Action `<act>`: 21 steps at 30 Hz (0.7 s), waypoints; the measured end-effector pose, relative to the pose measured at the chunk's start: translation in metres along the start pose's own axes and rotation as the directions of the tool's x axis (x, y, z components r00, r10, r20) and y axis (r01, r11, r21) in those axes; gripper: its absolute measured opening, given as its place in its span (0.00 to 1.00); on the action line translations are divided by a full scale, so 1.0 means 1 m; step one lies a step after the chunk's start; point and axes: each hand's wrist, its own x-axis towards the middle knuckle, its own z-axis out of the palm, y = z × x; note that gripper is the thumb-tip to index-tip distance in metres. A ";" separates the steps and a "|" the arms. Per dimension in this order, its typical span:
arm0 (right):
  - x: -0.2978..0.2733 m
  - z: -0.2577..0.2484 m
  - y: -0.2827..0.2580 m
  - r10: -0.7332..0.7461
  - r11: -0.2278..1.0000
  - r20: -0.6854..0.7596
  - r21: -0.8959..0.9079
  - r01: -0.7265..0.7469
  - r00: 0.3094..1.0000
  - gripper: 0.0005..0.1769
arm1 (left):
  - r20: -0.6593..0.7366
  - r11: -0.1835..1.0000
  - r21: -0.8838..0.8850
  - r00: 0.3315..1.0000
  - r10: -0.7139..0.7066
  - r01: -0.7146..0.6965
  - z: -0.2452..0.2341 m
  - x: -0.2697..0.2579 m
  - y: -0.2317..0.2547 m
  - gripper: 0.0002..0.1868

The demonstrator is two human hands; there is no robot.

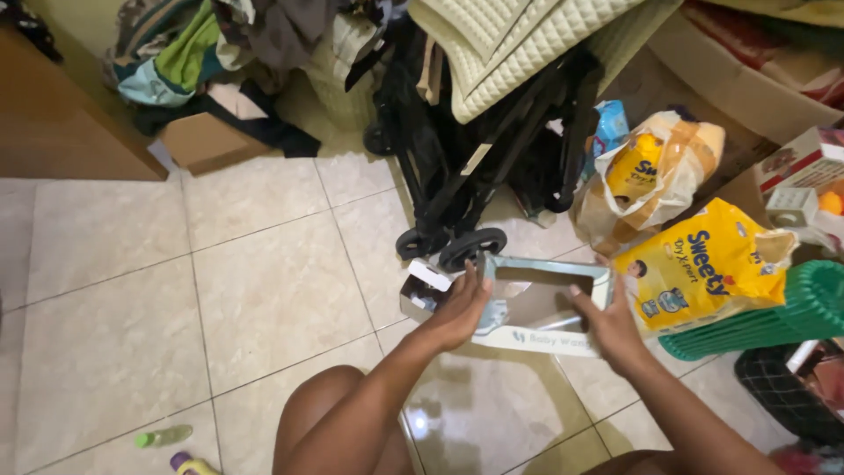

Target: The person is unboxing a set of products, possibly baby items, and organizing them on the floor near a stroller and storage rack.

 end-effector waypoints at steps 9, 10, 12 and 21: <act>0.028 -0.017 0.028 0.246 0.876 -0.039 0.437 -0.205 0.969 0.33 | -0.579 0.978 0.153 0.815 -0.028 0.143 -0.082 0.011 0.003 0.35; 0.028 -0.018 0.024 0.277 0.888 -0.062 0.397 -0.231 0.959 0.33 | -0.530 0.929 0.204 0.833 -0.159 0.308 -0.087 0.012 0.000 0.37; 0.028 -0.021 0.021 0.307 0.897 -0.084 0.357 -0.259 0.948 0.32 | -0.489 0.848 0.263 0.821 -0.294 0.460 -0.090 0.014 -0.018 0.39; 0.024 -0.031 0.049 0.348 0.937 0.226 -0.050 -0.346 0.910 0.44 | -0.115 0.641 0.768 0.983 0.142 -0.003 -0.060 0.049 -0.091 0.30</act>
